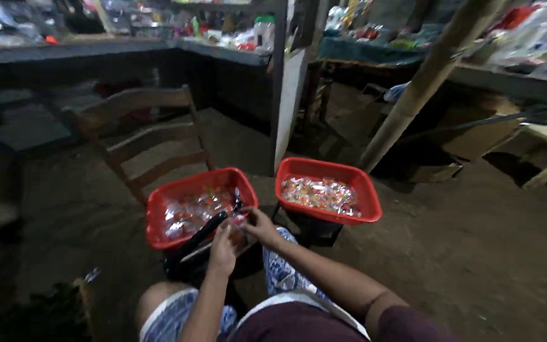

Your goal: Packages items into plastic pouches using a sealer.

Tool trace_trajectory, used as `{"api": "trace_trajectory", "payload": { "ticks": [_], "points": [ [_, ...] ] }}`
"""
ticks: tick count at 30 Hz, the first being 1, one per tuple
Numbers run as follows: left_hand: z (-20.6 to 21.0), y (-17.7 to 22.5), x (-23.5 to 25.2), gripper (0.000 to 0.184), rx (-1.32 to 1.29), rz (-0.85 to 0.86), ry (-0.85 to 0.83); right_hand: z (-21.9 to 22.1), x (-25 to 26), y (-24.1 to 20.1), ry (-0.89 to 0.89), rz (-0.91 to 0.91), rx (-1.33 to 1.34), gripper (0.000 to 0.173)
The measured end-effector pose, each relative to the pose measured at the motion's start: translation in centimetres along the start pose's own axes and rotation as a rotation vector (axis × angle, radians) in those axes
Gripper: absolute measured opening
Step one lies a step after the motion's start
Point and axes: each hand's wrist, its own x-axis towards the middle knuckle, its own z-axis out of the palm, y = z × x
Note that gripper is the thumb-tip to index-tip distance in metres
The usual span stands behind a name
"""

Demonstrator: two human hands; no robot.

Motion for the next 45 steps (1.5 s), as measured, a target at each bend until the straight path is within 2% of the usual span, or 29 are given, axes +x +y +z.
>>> {"api": "trace_trajectory", "payload": {
  "ticks": [3, 9, 12, 14, 18, 21, 24, 25, 27, 29, 32, 36, 39, 42, 43, 45],
  "points": [
    [-0.7, 0.7, 0.6, 0.041, 0.020, -0.089, 0.031, 1.1, 0.7, -0.2, -0.008, -0.039, -0.110, 0.052],
    [-3.2, 1.7, 3.6, 0.035, -0.051, -0.089, 0.068, 2.9, 4.6, 1.2, -0.045, 0.057, -0.096, 0.047],
    [-4.1, 2.9, 5.2, 0.043, -0.023, -0.129, 0.026, 3.9, 7.1, 1.3, -0.055, 0.016, -0.170, 0.049],
    [-4.2, 3.5, 6.2, 0.044, 0.000, -0.117, 0.033, 4.5, 8.3, 1.0, -0.085, -0.027, -0.195, 0.051],
    [-5.0, 5.3, 7.7, 0.034, -0.045, -0.052, 0.030, 5.0, 10.0, 0.0, -0.155, -0.101, -0.170, 0.051],
    [-6.1, 5.7, 9.4, 0.037, -0.115, -0.036, -0.001, 4.6, 11.5, 0.2, -0.129, -0.070, -0.126, 0.051],
    [-7.3, 5.2, 12.0, 0.037, -0.155, -0.058, 0.079, 4.0, 14.1, 2.6, -0.070, 0.018, -0.092, 0.042],
    [-7.6, 5.0, 12.9, 0.033, -0.160, -0.059, 0.132, 3.4, 15.4, 4.0, -0.061, 0.065, -0.181, 0.037],
    [-8.5, 4.8, 14.2, 0.025, -0.192, -0.051, 0.201, 1.8, 18.2, 7.7, -0.104, 0.195, -0.535, 0.035],
    [-9.6, 4.6, 15.0, 0.023, -0.253, -0.034, 0.224, 1.1, 20.2, 11.2, -0.248, 0.402, -0.862, 0.044],
    [-10.8, 4.3, 15.6, 0.021, -0.312, -0.005, 0.258, 1.6, 21.3, 14.9, -0.412, 0.673, -1.092, 0.067],
    [-12.1, 4.0, 16.1, 0.017, -0.260, 0.030, 0.289, 3.0, 21.1, 14.0, -0.492, 0.782, -1.253, 0.063],
    [-12.7, 4.2, 16.5, 0.020, -0.209, 0.067, 0.314, 3.7, 21.1, 13.6, -0.470, 0.848, -1.289, 0.080],
    [-12.8, 4.2, 17.0, 0.023, -0.257, 0.098, 0.345, 3.1, 21.3, 14.4, -0.335, 0.865, -1.189, 0.092],
    [-12.8, 4.3, 17.0, 0.022, -0.268, 0.107, 0.357, 2.4, 21.4, 14.9, -0.252, 0.862, -1.097, 0.092],
    [-12.6, 4.4, 16.8, 0.033, -0.275, 0.130, 0.375, 0.9, 21.5, 15.8, -0.080, 0.852, -0.817, 0.082]
  ]
}}
